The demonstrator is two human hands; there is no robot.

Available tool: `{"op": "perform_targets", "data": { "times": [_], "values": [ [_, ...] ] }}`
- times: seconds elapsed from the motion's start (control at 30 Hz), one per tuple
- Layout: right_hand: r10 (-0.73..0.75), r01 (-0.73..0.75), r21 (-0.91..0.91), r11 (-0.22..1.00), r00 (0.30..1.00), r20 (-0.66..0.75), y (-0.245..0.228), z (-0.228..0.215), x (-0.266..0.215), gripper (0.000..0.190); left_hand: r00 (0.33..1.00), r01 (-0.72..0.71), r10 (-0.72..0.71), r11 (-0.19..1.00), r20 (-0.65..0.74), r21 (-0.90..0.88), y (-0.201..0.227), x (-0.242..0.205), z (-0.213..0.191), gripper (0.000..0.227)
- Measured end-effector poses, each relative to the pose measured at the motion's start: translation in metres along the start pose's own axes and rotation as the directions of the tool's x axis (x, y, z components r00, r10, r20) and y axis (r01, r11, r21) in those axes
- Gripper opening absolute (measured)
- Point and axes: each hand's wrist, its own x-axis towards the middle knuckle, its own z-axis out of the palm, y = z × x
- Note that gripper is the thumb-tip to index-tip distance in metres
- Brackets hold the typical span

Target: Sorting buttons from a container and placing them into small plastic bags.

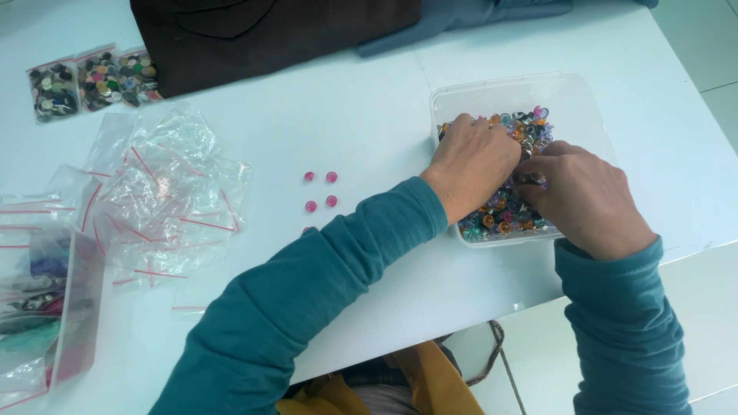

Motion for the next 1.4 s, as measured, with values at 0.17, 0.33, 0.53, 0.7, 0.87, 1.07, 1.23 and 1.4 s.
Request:
{"op": "perform_targets", "data": {
  "times": [0.17, 0.33, 0.53, 0.7, 0.87, 1.07, 1.23, 1.4],
  "values": [
    [-0.027, 0.026, -0.029, 0.999, 1.0, -0.012, 0.0, 0.006, 0.003, 0.028, 0.999, -0.022, 0.02, 0.997, 0.039, 0.073, 0.001, -0.003, -0.002, 0.013],
    [-0.011, 0.011, 0.005, 1.0, 0.999, -0.034, 0.004, 0.012, 0.001, 0.019, 0.997, -0.034, 0.03, 0.998, 0.07, 0.059, -0.002, -0.006, -0.001, 0.013],
    [-0.044, 0.048, 0.024, 0.999, 0.987, -0.153, 0.008, 0.016, -0.004, 0.023, 0.998, -0.008, 0.004, 0.998, -0.058, -0.065, -0.005, -0.012, -0.003, 0.008],
    [-0.071, 0.176, 0.331, 0.927, 0.949, -0.306, -0.006, -0.006, -0.017, 0.02, 0.993, -0.015, -0.003, 0.988, -0.115, -0.153, -0.009, -0.02, -0.009, 0.035],
    [-0.101, 0.238, 0.318, 0.918, 0.914, -0.393, -0.017, -0.018, -0.029, 0.02, 0.977, -0.034, -0.014, 0.976, -0.215, -0.216, -0.017, -0.037, -0.029, 0.03],
    [-0.2, 0.44, 0.358, 0.823, 0.816, -0.542, -0.063, -0.042, -0.049, 0.013, 0.945, -0.04, -0.09, 0.922, -0.313, -0.385, -0.064, -0.094, -0.087, 0.022],
    [-0.25, 0.548, 0.371, 0.75, 0.753, -0.608, -0.111, -0.043, -0.062, 0.014, 0.982, 0.066, -0.129, 0.921, -0.141, -0.384, -0.113, -0.168, -0.111, 0.017],
    [-0.461, 0.719, 0.384, 0.578, 0.677, -0.574, -0.164, -0.003, -0.054, 0.02, 0.958, 0.204, -0.133, 0.937, 0.253, -0.282, -0.125, -0.232, -0.081, 0.016]
  ]
}}
